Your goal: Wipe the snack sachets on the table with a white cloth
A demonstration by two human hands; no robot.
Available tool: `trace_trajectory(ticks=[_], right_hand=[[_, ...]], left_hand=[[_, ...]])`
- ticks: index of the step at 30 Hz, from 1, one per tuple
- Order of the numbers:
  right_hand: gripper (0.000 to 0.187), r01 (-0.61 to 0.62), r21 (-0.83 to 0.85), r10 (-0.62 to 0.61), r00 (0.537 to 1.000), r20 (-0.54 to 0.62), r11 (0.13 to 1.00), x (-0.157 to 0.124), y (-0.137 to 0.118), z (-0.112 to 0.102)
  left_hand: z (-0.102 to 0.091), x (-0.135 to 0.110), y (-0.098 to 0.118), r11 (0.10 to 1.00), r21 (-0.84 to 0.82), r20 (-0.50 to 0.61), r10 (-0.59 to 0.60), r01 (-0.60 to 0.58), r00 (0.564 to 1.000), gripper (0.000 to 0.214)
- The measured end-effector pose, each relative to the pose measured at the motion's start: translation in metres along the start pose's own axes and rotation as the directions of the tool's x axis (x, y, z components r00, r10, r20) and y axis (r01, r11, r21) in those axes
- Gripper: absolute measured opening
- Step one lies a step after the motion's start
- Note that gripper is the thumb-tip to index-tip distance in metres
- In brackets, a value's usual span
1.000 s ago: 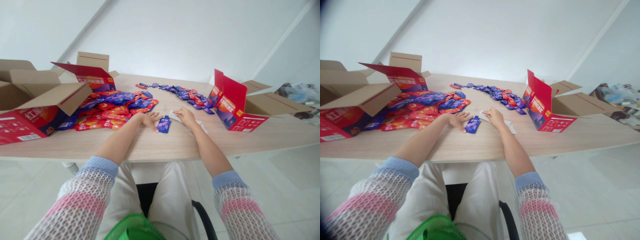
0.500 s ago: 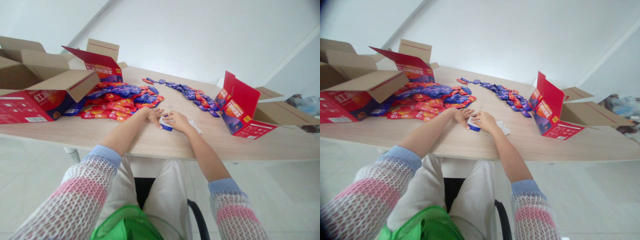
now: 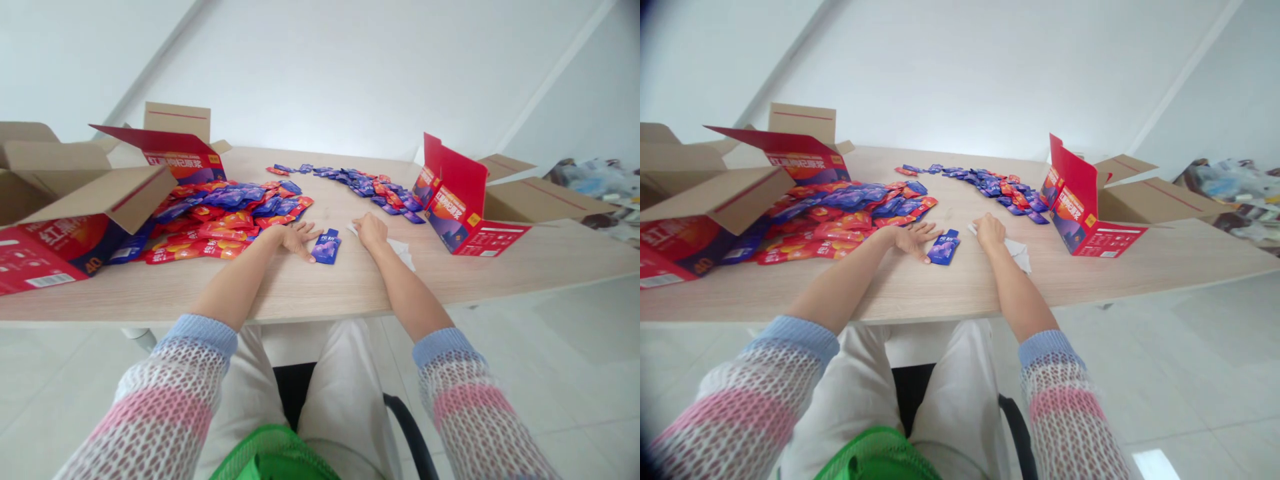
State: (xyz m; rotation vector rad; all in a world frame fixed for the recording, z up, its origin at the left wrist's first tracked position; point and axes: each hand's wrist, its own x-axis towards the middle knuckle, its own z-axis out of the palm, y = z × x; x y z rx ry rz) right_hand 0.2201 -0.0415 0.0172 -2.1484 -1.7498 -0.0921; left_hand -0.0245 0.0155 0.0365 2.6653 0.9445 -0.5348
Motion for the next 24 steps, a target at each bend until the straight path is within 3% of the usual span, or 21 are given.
trace_trajectory(ticks=[3, 8, 12, 14, 16, 20, 24], right_hand=[[0.037, 0.136, 0.08, -0.128, 0.987, -0.097, 0.987, -0.006, 0.001, -0.007], [0.039, 0.386, 0.233, -0.342, 0.917, -0.207, 0.893, -0.018, -0.014, -0.013], [0.03, 0.589, 0.25, -0.601, 0.799, -0.034, 0.768, -0.025, -0.027, -0.015], [0.026, 0.621, 0.208, -0.645, 0.761, 0.073, 0.756, -0.026, -0.029, -0.018], [0.023, 0.591, 0.14, -0.607, 0.784, 0.13, 0.794, -0.025, -0.025, -0.02], [0.016, 0.422, 0.022, -0.42, 0.894, 0.153, 0.906, -0.018, -0.006, -0.02], [0.014, 0.335, 0.011, -0.335, 0.936, 0.111, 0.942, -0.012, 0.013, -0.022]], left_hand=[[0.0, -0.001, 0.0, 1.0, -0.002, -0.006, -0.001, 0.001, 1.0, 0.116], [0.0, -0.002, 0.001, 1.0, -0.013, -0.005, 0.004, -0.004, 1.0, 0.119], [0.002, 0.0, 0.0, 1.0, -0.021, -0.008, -0.006, 0.006, 1.0, 0.121], [0.003, 0.001, -0.001, 1.0, -0.026, -0.026, -0.009, 0.008, 1.0, 0.122], [0.003, 0.001, -0.001, 1.0, -0.022, -0.032, -0.01, 0.009, 0.999, 0.123], [0.003, 0.001, 0.0, 0.999, -0.006, -0.029, -0.033, 0.033, 0.999, 0.127], [0.003, 0.001, 0.0, 0.998, 0.0, -0.026, -0.058, 0.058, 0.998, 0.131]])
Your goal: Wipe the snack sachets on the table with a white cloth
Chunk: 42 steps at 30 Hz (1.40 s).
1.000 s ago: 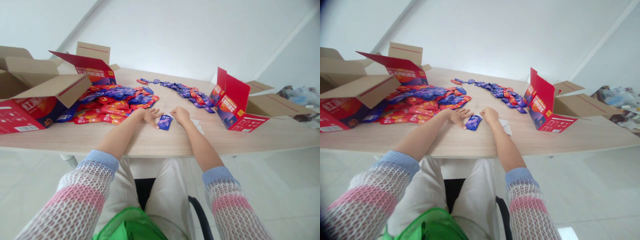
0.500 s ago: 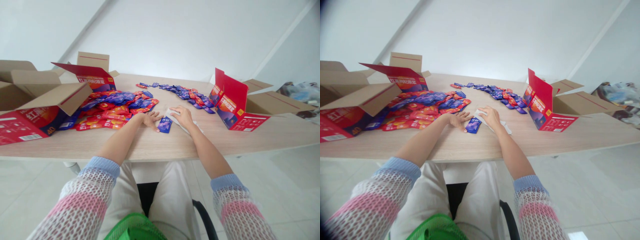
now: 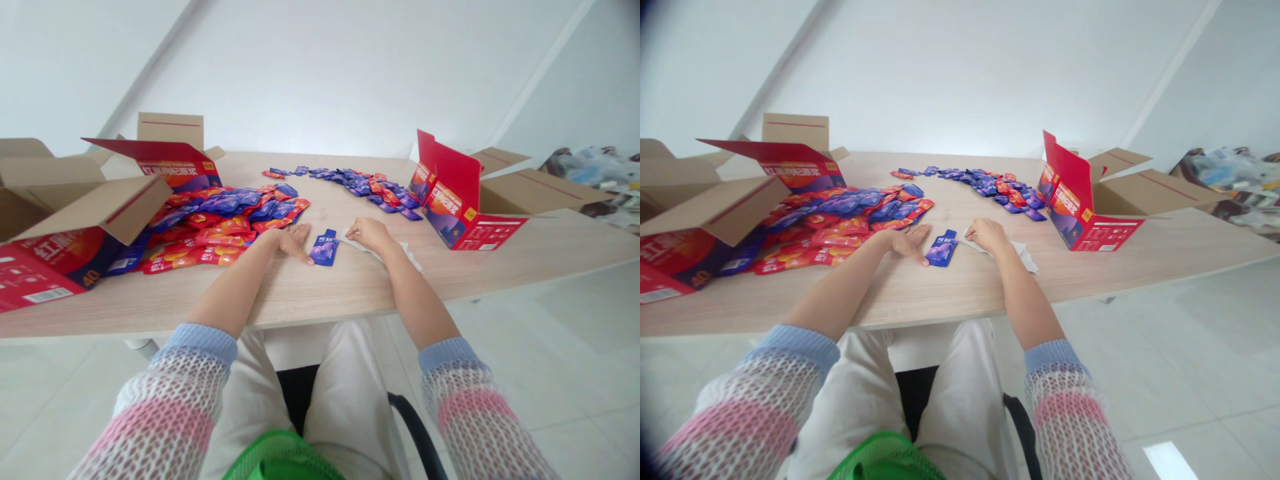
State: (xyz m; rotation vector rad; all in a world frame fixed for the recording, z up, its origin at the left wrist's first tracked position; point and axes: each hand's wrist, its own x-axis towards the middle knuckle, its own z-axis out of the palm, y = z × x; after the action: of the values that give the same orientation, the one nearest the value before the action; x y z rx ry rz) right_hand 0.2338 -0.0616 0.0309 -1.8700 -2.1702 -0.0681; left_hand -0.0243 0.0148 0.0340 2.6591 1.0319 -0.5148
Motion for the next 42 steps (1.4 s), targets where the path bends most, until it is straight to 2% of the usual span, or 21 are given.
trace_trajectory(ticks=[3, 5, 7, 9, 12, 15, 18, 21, 24, 27, 29, 31, 34, 36, 37, 39, 41, 42], right_hand=[[0.017, 0.028, 0.071, -0.018, 0.989, -0.145, 0.997, -0.001, 0.003, -0.006], [0.021, 0.087, 0.148, -0.048, 0.968, -0.247, 0.985, -0.002, -0.003, -0.01], [0.023, 0.169, 0.218, -0.102, 0.952, -0.288, 0.961, -0.003, -0.015, -0.011], [0.023, 0.252, 0.263, -0.179, 0.945, -0.273, 0.931, -0.003, -0.031, -0.006], [0.021, 0.353, 0.275, -0.314, 0.933, -0.178, 0.894, -0.001, -0.049, 0.006], [0.02, 0.378, 0.264, -0.374, 0.925, -0.067, 0.887, 0.005, -0.05, 0.017], [0.016, 0.256, 0.24, -0.254, 0.966, -0.039, 0.936, 0.013, -0.031, 0.024], [0.014, -0.005, 0.19, 0.016, 0.998, -0.058, 0.982, 0.019, -0.004, 0.027], [0.017, -0.195, 0.139, 0.209, 0.974, -0.092, 0.971, 0.019, 0.011, 0.027], [0.018, -0.303, 0.091, 0.311, 0.946, -0.094, 0.949, 0.018, 0.01, 0.026], [0.02, -0.35, 0.055, 0.353, 0.932, -0.079, 0.935, 0.015, 0.004, 0.023], [0.028, -0.364, 0.015, 0.364, 0.929, -0.064, 0.931, 0.011, -0.001, 0.021], [0.05, -0.4, -0.044, 0.399, 0.917, -0.028, 0.916, 0.005, -0.005, 0.017], [0.06, -0.461, -0.083, 0.463, 0.886, 0.015, 0.884, 0.002, -0.005, 0.015], [0.062, -0.491, -0.1, 0.496, 0.868, 0.031, 0.865, 0.001, -0.004, 0.015], [0.061, -0.543, -0.121, 0.551, 0.833, 0.051, 0.831, 0.0, -0.004, 0.015], [0.053, -0.58, -0.113, 0.587, 0.808, 0.047, 0.807, 0.001, -0.002, 0.015], [0.05, -0.578, -0.102, 0.584, 0.811, 0.045, 0.81, 0.001, -0.001, 0.015]], left_hand=[[-0.001, 0.0, 0.0, 1.0, 0.019, 0.007, 0.001, -0.001, 1.0, 0.128], [-0.001, -0.001, 0.0, 1.0, 0.028, 0.012, 0.001, -0.001, 1.0, 0.127], [-0.001, -0.002, 0.001, 1.0, 0.027, 0.014, 0.005, -0.006, 1.0, 0.125], [-0.001, -0.002, 0.001, 1.0, 0.021, 0.011, 0.018, -0.019, 1.0, 0.125], [-0.001, -0.003, 0.0, 0.999, 0.012, 0.005, 0.034, -0.034, 0.999, 0.126], [-0.001, -0.003, 0.001, 1.0, 0.004, 0.0, 0.026, -0.026, 1.0, 0.126], [-0.002, -0.002, 0.001, 1.0, -0.006, 0.002, 0.015, -0.015, 1.0, 0.128], [-0.003, -0.002, -0.002, 0.999, -0.023, -0.013, 0.027, -0.027, 1.0, 0.128], [-0.001, -0.004, -0.009, 0.993, -0.098, -0.058, 0.065, -0.071, 0.996, 0.123], [0.003, -0.009, -0.018, 0.951, -0.262, -0.145, 0.128, -0.163, 0.981, 0.105], [0.006, -0.011, -0.023, 0.886, -0.405, -0.221, 0.145, -0.226, 0.964, 0.091], [0.009, -0.011, -0.024, 0.794, -0.562, -0.283, 0.079, -0.232, 0.956, 0.08], [0.013, -0.004, -0.02, 0.674, -0.73, -0.283, -0.148, -0.113, 0.948, 0.068], [0.015, 0.002, -0.014, 0.646, -0.762, -0.304, -0.286, -0.052, 0.909, 0.057], [0.016, 0.004, -0.01, 0.657, -0.752, -0.337, -0.323, -0.046, 0.884, 0.052], [0.018, 0.006, -0.002, 0.741, -0.67, -0.422, -0.329, -0.046, 0.844, 0.046], [0.019, 0.006, 0.005, 0.853, -0.522, -0.47, -0.277, -0.011, 0.838, 0.05], [0.019, 0.005, 0.007, 0.895, -0.445, -0.474, -0.252, 0.018, 0.844, 0.055]])
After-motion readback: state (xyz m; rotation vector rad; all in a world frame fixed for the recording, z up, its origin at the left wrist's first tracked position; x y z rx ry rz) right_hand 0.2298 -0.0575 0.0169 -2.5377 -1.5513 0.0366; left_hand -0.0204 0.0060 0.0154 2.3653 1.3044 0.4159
